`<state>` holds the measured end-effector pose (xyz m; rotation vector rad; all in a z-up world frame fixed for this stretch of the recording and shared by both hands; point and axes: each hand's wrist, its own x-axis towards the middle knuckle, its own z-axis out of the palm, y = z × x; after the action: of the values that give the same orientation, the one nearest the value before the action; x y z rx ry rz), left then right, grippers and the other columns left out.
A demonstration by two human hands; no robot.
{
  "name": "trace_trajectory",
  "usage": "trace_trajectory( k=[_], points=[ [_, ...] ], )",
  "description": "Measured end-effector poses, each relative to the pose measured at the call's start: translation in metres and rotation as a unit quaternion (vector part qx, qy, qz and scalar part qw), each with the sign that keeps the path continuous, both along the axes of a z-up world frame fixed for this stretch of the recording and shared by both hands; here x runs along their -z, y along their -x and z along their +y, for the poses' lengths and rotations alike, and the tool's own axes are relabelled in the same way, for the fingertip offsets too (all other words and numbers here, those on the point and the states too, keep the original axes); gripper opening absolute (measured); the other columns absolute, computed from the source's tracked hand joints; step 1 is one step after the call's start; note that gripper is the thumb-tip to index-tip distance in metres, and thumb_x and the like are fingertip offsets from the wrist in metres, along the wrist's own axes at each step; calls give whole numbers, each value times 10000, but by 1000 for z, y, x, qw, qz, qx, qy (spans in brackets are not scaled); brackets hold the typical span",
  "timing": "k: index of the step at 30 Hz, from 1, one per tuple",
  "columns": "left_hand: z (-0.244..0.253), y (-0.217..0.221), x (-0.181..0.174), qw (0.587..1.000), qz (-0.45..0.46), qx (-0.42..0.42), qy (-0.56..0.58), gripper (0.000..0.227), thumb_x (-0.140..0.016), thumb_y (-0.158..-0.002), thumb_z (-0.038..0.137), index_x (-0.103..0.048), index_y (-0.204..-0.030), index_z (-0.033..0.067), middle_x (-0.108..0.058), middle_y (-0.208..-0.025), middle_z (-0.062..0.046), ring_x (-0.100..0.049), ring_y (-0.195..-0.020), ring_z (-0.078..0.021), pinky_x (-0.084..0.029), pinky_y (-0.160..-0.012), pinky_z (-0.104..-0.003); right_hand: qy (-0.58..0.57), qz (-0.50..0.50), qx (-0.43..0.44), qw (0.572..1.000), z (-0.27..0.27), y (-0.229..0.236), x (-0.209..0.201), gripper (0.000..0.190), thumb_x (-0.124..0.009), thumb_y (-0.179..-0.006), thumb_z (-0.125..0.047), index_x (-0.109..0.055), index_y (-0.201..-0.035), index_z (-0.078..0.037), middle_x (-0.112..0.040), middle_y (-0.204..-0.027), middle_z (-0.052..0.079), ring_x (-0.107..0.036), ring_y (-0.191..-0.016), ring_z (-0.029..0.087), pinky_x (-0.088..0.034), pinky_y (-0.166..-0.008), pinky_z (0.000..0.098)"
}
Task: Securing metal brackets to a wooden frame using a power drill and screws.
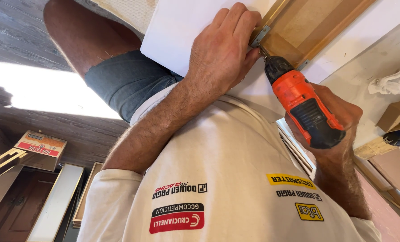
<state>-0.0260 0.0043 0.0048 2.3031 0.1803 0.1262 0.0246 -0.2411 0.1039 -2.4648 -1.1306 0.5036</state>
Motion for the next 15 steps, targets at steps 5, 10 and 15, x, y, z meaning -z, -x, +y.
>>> trace_trajectory(
  k=[5,10,15],
  points=[
    [-1,-4,-1,999,30,-6,13,488,-865,-666,188,-505,-986,110,-543,-957,-66,-523,-854,-296,-468,-696,-422,-11,33,14,999,7,0,-5,205,-715,-901,94,-737,-1102,124,-722,-1009,186,-624,-736,250,-393,-580,325],
    [-4,-5,1,998,53,-23,16,466,-856,-660,160,-495,-952,120,-547,-940,-54,-527,-853,-290,-475,-648,-436,-6,24,11,1000,11,0,-7,170,-709,-949,111,-740,-1115,128,-711,-983,168,-606,-723,232,-388,-584,319],
    [-4,-5,2,999,39,-32,16,439,-830,-669,122,-489,-946,114,-543,-925,-55,-523,-837,-288,-464,-624,-434,4,98,62,993,16,-2,-14,228,-713,-946,73,-725,-1168,123,-647,-911,128,-516,-686,193,-379,-616,310]
  ],
)
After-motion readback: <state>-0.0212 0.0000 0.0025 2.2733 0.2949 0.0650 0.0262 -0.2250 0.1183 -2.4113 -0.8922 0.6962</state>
